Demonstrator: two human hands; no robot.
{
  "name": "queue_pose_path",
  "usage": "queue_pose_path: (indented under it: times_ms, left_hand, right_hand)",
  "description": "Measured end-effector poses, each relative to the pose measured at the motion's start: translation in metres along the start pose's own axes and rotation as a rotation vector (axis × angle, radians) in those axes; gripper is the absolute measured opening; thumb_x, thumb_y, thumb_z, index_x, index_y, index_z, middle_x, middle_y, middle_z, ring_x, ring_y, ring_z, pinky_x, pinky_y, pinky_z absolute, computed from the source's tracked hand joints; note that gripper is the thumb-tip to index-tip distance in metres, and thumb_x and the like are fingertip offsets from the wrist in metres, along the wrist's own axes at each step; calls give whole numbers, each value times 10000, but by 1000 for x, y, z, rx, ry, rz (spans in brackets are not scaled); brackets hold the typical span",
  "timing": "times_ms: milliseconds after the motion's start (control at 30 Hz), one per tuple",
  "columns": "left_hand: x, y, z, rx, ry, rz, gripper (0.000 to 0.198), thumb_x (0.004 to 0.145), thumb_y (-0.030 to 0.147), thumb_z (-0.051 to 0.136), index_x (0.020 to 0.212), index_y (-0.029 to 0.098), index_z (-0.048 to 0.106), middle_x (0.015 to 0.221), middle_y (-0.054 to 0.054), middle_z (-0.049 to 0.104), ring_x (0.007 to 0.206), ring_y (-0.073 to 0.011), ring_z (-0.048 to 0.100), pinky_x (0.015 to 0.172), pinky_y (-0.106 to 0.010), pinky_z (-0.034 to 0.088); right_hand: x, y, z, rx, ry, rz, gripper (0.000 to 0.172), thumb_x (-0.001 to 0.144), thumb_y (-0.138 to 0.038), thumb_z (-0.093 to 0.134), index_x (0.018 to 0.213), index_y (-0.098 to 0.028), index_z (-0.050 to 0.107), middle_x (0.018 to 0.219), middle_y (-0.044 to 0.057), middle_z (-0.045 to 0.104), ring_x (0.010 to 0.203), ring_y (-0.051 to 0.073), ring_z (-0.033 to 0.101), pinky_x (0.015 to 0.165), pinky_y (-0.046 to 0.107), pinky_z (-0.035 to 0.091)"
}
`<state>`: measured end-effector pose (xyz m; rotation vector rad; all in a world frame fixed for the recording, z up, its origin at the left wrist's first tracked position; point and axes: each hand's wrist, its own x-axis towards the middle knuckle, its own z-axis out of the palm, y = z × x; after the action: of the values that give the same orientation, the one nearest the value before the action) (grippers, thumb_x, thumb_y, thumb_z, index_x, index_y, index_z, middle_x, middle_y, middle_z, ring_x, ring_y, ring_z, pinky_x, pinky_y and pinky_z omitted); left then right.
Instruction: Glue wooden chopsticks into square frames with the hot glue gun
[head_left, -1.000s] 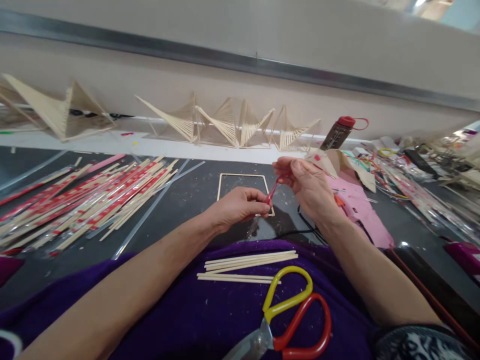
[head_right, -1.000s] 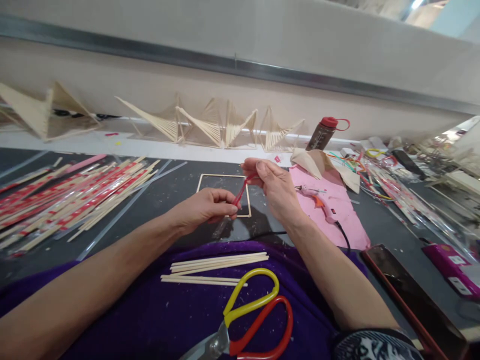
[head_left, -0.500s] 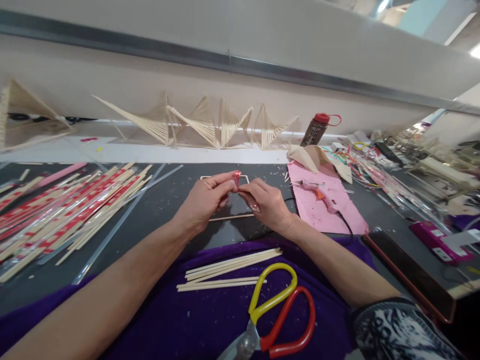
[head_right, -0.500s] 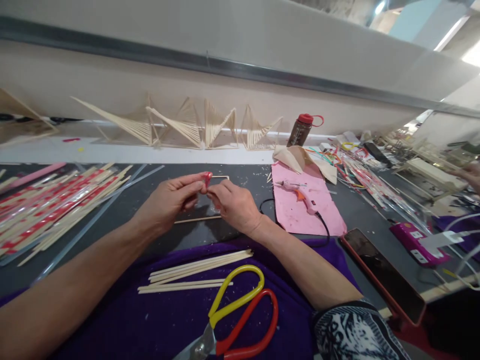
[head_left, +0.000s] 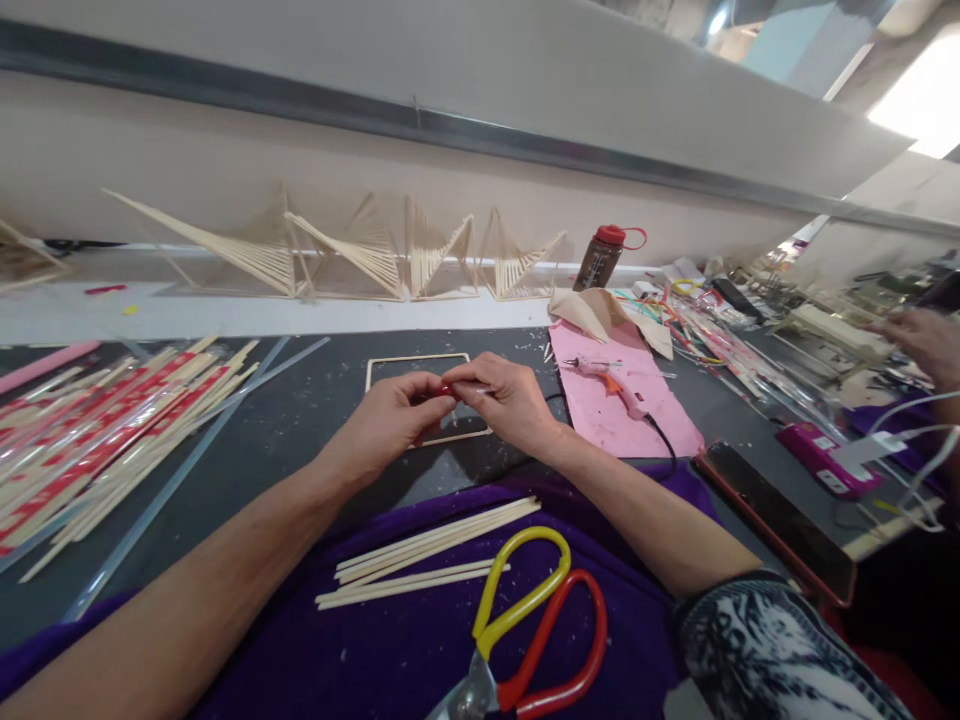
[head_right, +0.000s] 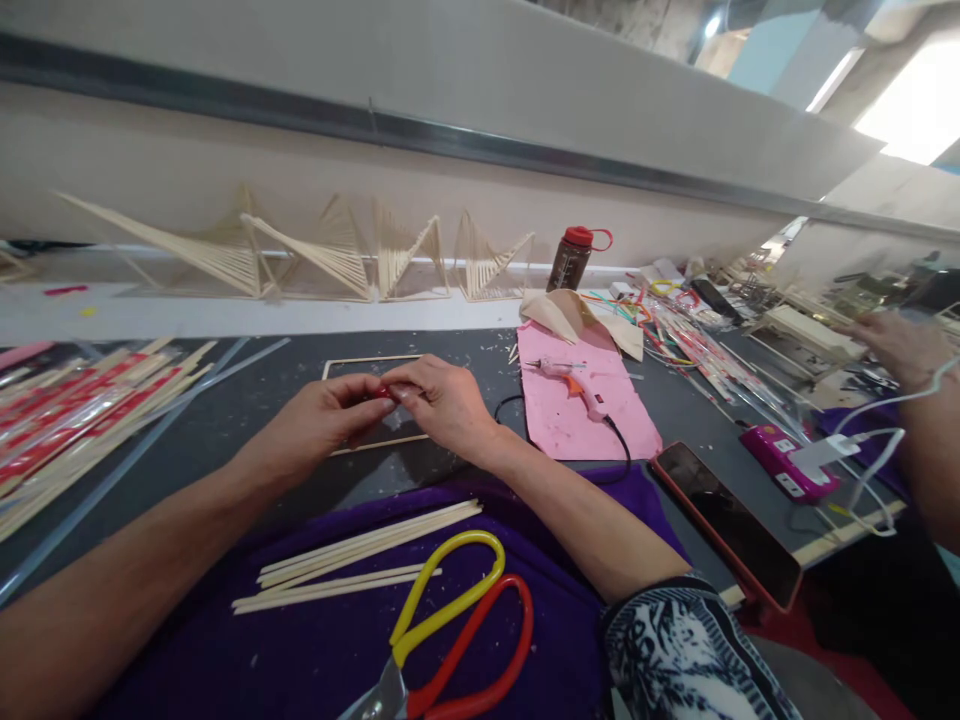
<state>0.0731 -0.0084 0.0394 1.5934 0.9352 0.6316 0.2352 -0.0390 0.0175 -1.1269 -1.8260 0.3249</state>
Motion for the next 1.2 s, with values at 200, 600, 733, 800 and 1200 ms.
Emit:
queue_pose_path:
  times_ms: [200, 600, 733, 800, 1200]
  left_hand:
    - [1, 0, 5, -5, -3, -31, 175, 701, 321, 611, 731, 161, 547, 484, 53, 493, 409, -73, 426, 421, -183, 324]
    - [3, -4, 0, -306, -76, -87, 135, 704, 219, 587, 805, 167, 516, 509, 53, 501, 401, -56, 416, 392, -156, 321]
    - [3, -2, 0, -194, -68, -78, 161, 745, 266, 583, 849, 162, 517, 512, 41, 532, 389, -52, 423, 401, -151, 325]
    - [1, 0, 2, -112, -34, -38, 187, 766, 309, 569, 874, 166, 516, 539, 33, 551, 410, -63, 446, 413, -159, 347]
    - [-1, 1, 0, 210, 219, 239, 234, 711, 313, 622, 902, 182, 590, 697, 22, 621, 553, -101, 559, 505, -197, 420]
  right_hand:
    - [-1, 0, 4, -4, 35, 37, 133, 839, -166, 500, 859, -223, 619, 841, -5, 616, 808, 112, 573, 731, 243, 442]
    - [0, -8, 2, 1, -46, -46, 142, 851, -194, 465, 907, -222, 592, 880, 11, 620, 847, 128, 568, 776, 264, 442]
    - [0, -8, 3, 41, -22, 0, 137, 822, -173, 492, 860, -208, 619, 823, 7, 616, 823, 122, 569, 770, 248, 441]
    - [0, -7, 3, 139, -6, 64, 128, 819, -195, 508, 854, -201, 631, 811, 1, 615, 776, 111, 569, 731, 240, 445]
    - [2, 0, 5, 887, -42, 590, 206, 688, -350, 663, 713, -166, 574, 605, -56, 533, 456, 44, 466, 384, 169, 306]
